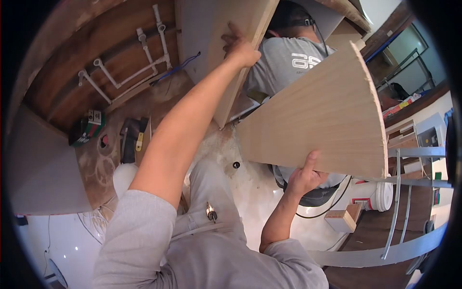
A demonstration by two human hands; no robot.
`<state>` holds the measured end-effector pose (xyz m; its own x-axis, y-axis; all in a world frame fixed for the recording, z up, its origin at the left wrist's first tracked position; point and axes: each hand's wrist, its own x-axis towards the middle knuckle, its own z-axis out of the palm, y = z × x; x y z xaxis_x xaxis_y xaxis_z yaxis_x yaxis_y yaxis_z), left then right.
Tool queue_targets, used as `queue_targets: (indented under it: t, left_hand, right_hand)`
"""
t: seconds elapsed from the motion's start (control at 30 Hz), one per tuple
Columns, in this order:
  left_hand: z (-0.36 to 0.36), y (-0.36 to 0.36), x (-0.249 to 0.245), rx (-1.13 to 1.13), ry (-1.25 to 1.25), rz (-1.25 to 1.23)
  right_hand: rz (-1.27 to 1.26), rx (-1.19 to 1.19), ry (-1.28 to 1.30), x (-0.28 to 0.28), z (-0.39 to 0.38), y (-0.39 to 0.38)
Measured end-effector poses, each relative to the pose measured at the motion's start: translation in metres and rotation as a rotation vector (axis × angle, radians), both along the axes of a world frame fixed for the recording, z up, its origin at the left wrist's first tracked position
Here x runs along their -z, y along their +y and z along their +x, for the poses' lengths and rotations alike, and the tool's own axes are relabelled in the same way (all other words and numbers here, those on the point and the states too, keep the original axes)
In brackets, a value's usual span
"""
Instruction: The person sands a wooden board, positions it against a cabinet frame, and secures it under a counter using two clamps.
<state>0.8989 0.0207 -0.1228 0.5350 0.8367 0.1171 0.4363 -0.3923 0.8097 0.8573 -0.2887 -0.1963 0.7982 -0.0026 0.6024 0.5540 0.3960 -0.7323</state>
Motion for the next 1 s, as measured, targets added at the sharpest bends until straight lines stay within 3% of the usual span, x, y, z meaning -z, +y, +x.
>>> queue_targets:
  t: [0.27,0.3,0.37,0.43,0.47,0.57,0.77,1.0]
  left_hand:
    - [0.012,0.015,0.019,-0.025,-0.072,0.108]
    - [0.031,0.052,0.046,0.164,0.099,0.15]
    - [0.066,0.107,0.096,0.231,0.121,0.237]
    - [0.047,0.061,0.07,0.078,-0.074,0.207]
    - [0.016,0.024,0.029,0.036,-0.11,0.15]
    - [0.007,0.013,0.013,0.037,-0.083,0.12]
    - [0.009,0.019,0.017,0.045,-0.069,0.151]
    - [0.026,0.03,0.036,0.005,-0.086,0.254]
  right_hand:
    - [-0.11,0.084,0.025,0.005,-0.007,0.0]
    - [-0.13,0.073,0.06,0.005,-0.008,0.001]
    - [-0.154,0.063,0.121,0.002,-0.009,0.003]
    - [-0.192,0.091,0.086,-0.002,-0.011,0.004]
    - [-0.216,0.096,0.073,-0.004,-0.012,0.004]
    - [-0.109,0.036,0.116,-0.011,-0.014,0.007]
    - [-0.138,-0.045,0.131,-0.008,-0.009,0.004]
    - [-0.17,0.067,0.108,-0.02,-0.006,0.013]
